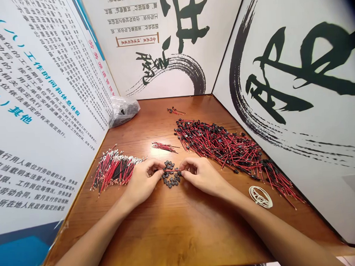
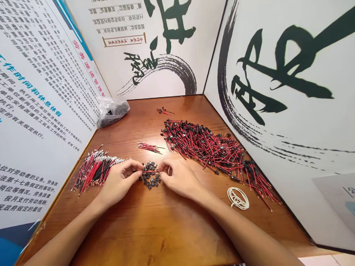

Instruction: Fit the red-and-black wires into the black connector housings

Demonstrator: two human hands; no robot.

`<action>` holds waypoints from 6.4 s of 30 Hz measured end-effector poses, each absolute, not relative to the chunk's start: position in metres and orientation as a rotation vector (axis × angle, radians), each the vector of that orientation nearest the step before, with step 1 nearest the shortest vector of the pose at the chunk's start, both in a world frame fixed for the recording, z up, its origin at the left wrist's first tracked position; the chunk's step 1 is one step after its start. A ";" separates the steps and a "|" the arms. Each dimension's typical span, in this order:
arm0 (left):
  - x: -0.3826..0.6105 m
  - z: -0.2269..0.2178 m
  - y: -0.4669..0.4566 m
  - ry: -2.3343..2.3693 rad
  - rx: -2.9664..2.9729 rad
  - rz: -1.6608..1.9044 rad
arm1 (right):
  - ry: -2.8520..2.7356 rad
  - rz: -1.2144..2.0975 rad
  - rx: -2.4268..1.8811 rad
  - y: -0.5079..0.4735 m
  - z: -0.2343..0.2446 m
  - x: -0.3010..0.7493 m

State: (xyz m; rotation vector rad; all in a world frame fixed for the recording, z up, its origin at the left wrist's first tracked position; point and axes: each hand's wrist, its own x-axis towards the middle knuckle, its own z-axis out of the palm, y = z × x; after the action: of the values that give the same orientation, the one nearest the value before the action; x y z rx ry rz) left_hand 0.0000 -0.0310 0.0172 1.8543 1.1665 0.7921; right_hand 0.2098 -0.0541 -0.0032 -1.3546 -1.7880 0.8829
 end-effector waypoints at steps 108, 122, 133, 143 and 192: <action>0.003 0.011 -0.047 0.824 2.490 0.654 | -1.655 1.098 -0.961 -0.070 -0.007 0.195; -0.002 0.016 -0.041 0.792 2.538 0.592 | -1.515 1.245 -1.015 -0.063 -0.006 0.199; 0.000 0.018 -0.043 0.829 2.517 0.556 | -1.731 1.131 -0.976 -0.070 -0.006 0.192; 0.000 0.017 -0.044 0.818 2.547 0.512 | -1.583 1.210 -0.972 -0.072 -0.007 0.189; 0.005 0.020 -0.044 0.950 2.362 0.565 | -1.675 1.027 -0.996 -0.074 -0.016 0.184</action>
State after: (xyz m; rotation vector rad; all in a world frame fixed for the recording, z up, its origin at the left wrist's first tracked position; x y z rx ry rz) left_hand 0.0045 -0.0444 0.0196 2.3625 0.9499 0.5647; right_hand 0.1840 -0.0738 -0.0155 -0.9965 -1.6753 1.0272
